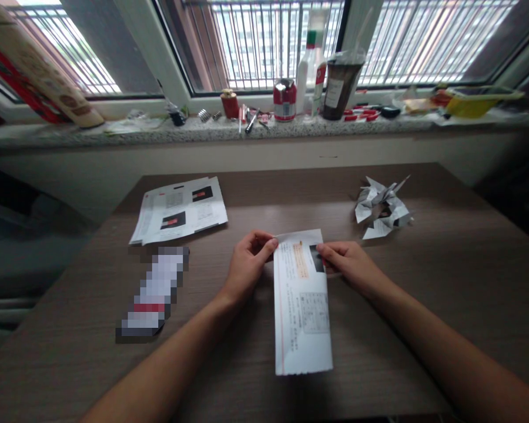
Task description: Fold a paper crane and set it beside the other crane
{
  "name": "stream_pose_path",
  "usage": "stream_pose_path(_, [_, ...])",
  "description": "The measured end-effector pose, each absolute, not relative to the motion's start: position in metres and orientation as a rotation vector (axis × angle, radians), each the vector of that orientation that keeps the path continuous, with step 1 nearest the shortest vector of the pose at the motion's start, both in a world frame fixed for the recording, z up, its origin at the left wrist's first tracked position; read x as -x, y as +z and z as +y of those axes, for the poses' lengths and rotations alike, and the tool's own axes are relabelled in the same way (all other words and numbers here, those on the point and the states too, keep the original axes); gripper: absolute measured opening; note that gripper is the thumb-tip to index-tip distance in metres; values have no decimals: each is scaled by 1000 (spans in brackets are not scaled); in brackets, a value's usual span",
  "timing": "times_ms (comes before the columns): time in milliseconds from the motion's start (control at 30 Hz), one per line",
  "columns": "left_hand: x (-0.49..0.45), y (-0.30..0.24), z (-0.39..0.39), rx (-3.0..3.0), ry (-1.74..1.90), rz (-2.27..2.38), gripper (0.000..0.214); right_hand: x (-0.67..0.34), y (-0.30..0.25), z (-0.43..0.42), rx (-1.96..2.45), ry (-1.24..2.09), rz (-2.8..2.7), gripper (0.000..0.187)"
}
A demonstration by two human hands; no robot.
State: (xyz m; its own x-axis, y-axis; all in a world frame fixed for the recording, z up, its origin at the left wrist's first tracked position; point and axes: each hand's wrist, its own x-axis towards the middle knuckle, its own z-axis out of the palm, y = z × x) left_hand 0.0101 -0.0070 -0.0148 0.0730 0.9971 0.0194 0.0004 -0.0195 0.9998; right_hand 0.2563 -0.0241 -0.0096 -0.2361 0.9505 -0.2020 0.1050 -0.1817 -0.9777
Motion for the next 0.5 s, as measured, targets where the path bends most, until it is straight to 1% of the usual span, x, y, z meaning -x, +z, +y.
stream_pose_path(167, [-8,-15,-7,-1224,1174,1120,24,-256,-11,-27,1273,1624,-1353,43])
stream_pose_path(300, [-8,-14,-8,-1224,1165,1118,24,-256,-10,-26,1293,1572,-1390,43])
stream_pose_path(433, [-9,-12,-8,-1212,1183,1121,25,-258,-13,-25,1339,1472,-1451,48])
stream_pose_path(500, [-10,-11,-8,-1209,1202,1141,26,-258,-15,-25,1336,1498,-1430,50])
